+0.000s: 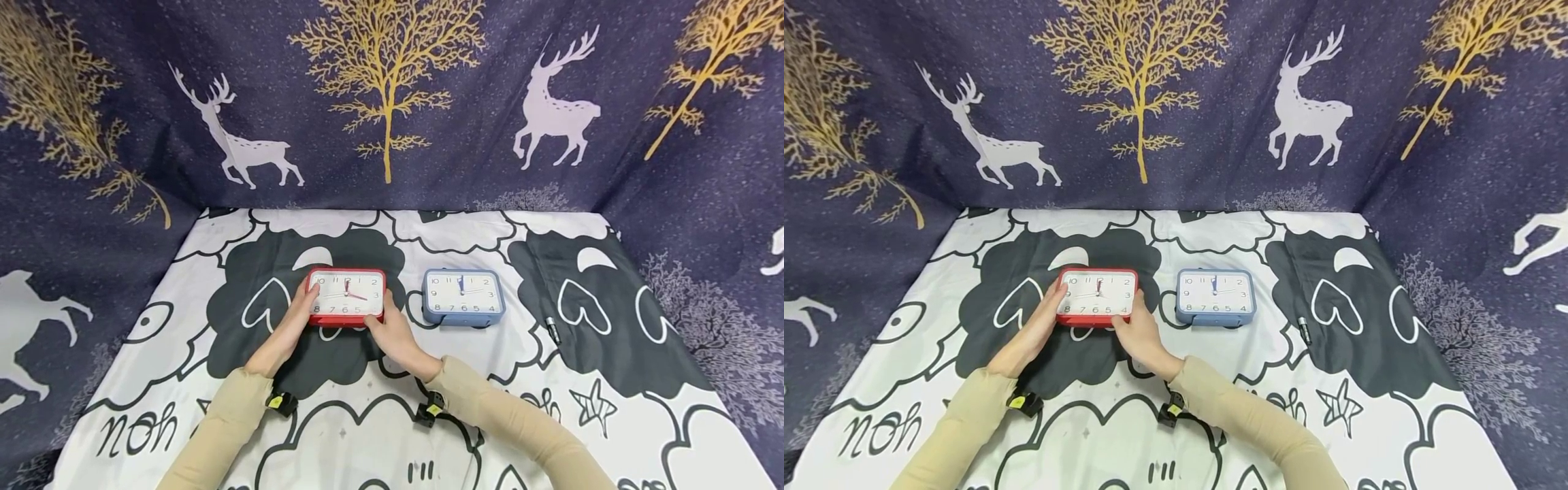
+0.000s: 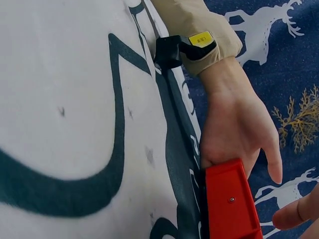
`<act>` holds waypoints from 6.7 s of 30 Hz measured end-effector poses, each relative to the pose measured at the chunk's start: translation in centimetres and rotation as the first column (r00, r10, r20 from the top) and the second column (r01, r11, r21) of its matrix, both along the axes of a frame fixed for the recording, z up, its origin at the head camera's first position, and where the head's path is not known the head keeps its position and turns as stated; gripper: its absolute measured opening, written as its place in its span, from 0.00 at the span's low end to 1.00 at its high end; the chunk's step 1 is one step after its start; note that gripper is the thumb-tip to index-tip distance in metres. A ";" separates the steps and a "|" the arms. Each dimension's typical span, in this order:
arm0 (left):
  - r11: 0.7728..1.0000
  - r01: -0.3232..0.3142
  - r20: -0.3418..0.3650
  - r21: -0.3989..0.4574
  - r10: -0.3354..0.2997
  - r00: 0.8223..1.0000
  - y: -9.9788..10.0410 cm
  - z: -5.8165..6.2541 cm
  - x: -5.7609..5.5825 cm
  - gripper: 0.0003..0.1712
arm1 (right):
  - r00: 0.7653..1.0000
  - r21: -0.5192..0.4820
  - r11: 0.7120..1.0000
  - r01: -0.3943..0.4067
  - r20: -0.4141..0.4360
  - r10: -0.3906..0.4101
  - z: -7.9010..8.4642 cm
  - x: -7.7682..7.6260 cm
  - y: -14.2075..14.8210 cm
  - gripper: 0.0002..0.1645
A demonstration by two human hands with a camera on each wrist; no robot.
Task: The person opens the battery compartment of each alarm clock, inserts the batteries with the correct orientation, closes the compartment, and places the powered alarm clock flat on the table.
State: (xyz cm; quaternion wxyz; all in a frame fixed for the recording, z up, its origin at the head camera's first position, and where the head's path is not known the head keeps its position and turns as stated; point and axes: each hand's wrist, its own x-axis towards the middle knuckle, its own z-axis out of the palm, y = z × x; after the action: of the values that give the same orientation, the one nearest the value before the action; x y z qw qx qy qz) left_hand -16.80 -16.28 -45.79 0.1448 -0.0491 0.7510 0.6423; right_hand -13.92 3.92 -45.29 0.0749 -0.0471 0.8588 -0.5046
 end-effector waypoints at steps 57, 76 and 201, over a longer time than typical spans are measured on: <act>0.975 -0.016 0.004 -0.223 0.017 1.000 0.3 0.9 -0.3 0.37 | 0.985 -0.013 0.989 -0.150 0.080 0.150 0.0 -0.2 2.0 0.44; 0.938 -0.224 -0.503 -0.264 0.064 0.862 4.2 3.2 1.5 0.13 | 0.977 0.143 0.975 -0.168 -0.106 0.184 1.2 0.9 6.0 0.18; 0.974 0.012 0.027 0.224 -0.018 0.999 20.1 -0.8 0.7 0.52 | 0.890 -0.264 0.861 0.436 0.266 -0.369 0.3 -2.3 16.9 0.42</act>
State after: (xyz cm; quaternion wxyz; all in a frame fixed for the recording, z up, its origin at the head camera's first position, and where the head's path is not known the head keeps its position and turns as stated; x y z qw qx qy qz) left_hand -16.14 3.81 -46.55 0.1652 -0.0362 0.6720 0.7209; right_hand -16.25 20.83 -44.95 0.0474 0.1754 0.7448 -0.6420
